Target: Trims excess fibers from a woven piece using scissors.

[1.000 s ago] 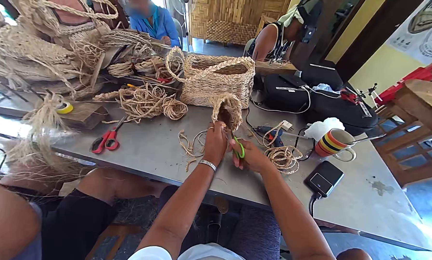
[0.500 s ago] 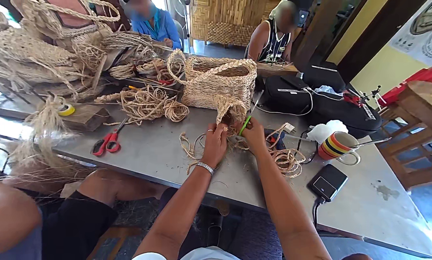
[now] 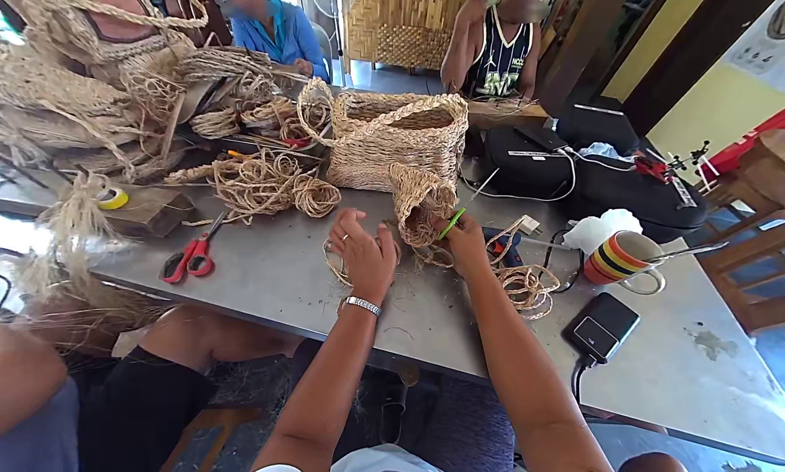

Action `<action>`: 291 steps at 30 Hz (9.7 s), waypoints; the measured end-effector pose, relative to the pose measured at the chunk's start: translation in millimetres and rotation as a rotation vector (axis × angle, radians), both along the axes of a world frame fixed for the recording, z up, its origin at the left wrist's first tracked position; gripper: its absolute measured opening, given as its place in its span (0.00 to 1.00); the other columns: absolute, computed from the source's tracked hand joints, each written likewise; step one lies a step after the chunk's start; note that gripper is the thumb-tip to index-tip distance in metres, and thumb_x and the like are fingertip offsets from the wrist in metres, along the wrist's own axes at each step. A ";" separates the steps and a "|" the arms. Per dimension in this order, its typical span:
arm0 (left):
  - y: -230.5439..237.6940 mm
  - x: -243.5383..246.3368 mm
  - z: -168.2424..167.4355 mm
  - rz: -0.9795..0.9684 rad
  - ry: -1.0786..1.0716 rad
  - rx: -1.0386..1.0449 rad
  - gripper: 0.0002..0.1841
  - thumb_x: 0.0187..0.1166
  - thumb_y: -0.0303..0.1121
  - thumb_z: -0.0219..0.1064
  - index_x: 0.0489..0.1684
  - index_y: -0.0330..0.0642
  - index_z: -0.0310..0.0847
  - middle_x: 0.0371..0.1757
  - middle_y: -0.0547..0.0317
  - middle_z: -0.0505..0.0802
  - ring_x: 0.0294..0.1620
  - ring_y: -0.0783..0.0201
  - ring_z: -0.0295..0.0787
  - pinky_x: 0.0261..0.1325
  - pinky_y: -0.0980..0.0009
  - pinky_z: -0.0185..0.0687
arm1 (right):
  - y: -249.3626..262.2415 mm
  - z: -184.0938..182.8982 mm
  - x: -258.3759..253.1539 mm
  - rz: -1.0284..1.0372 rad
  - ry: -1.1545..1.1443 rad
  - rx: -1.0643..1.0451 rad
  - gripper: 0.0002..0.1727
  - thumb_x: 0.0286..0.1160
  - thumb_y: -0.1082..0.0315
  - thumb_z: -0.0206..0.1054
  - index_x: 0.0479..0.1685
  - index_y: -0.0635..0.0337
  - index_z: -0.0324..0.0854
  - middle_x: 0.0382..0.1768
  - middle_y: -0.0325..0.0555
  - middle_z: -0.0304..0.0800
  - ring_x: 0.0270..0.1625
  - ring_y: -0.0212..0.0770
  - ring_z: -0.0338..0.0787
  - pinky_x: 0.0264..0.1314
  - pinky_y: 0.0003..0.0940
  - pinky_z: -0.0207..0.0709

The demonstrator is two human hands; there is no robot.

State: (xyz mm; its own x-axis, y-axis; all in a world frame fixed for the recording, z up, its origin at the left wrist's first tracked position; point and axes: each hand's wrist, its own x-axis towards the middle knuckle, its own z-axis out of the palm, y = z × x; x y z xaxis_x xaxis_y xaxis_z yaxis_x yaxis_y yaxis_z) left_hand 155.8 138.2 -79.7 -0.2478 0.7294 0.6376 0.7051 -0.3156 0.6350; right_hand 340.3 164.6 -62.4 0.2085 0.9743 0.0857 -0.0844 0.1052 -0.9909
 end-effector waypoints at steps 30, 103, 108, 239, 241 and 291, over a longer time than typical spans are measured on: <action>-1.5 24.7 -2.7 -0.223 0.013 -0.164 0.11 0.84 0.37 0.61 0.54 0.42 0.79 0.25 0.54 0.86 0.26 0.52 0.85 0.29 0.50 0.80 | -19.7 7.6 -14.0 0.042 -0.139 0.048 0.22 0.79 0.64 0.74 0.67 0.65 0.78 0.43 0.50 0.96 0.38 0.41 0.96 0.45 0.39 0.93; 16.9 20.7 -16.8 -0.348 0.050 0.018 0.12 0.88 0.34 0.59 0.50 0.32 0.82 0.71 0.37 0.78 0.67 0.45 0.82 0.68 0.55 0.82 | -107.6 2.8 -11.0 0.635 0.164 -0.324 0.31 0.95 0.44 0.39 0.53 0.61 0.78 0.19 0.39 0.83 0.19 0.30 0.85 0.22 0.21 0.79; 15.9 21.3 -15.1 -0.340 0.049 0.002 0.12 0.89 0.34 0.58 0.50 0.32 0.82 0.71 0.38 0.79 0.66 0.46 0.82 0.67 0.56 0.82 | -107.3 8.2 -13.9 0.601 0.150 -0.363 0.31 0.95 0.43 0.39 0.50 0.60 0.78 0.19 0.39 0.83 0.19 0.30 0.84 0.22 0.21 0.78; 18.8 46.8 24.3 -0.233 0.134 -0.011 0.17 0.90 0.31 0.52 0.65 0.32 0.80 0.68 0.37 0.86 0.75 0.38 0.78 0.81 0.44 0.66 | -25.2 -4.7 -29.8 0.083 -0.067 0.045 0.17 0.89 0.58 0.61 0.66 0.58 0.77 0.39 0.43 0.90 0.33 0.32 0.88 0.41 0.33 0.87; 33.4 47.3 29.9 -0.206 0.205 -0.085 0.15 0.87 0.32 0.57 0.61 0.38 0.88 0.64 0.42 0.90 0.73 0.40 0.80 0.77 0.40 0.68 | -23.2 -3.3 -28.3 0.071 0.015 0.032 0.17 0.89 0.60 0.62 0.66 0.61 0.76 0.43 0.46 0.91 0.39 0.36 0.92 0.49 0.38 0.89; 27.8 32.0 35.2 -0.324 -0.076 -0.190 0.15 0.88 0.33 0.57 0.59 0.40 0.89 0.59 0.44 0.93 0.63 0.50 0.89 0.69 0.54 0.81 | -18.9 2.9 -40.0 0.065 0.162 -0.007 0.09 0.90 0.68 0.56 0.56 0.65 0.75 0.34 0.41 0.90 0.33 0.35 0.93 0.40 0.33 0.92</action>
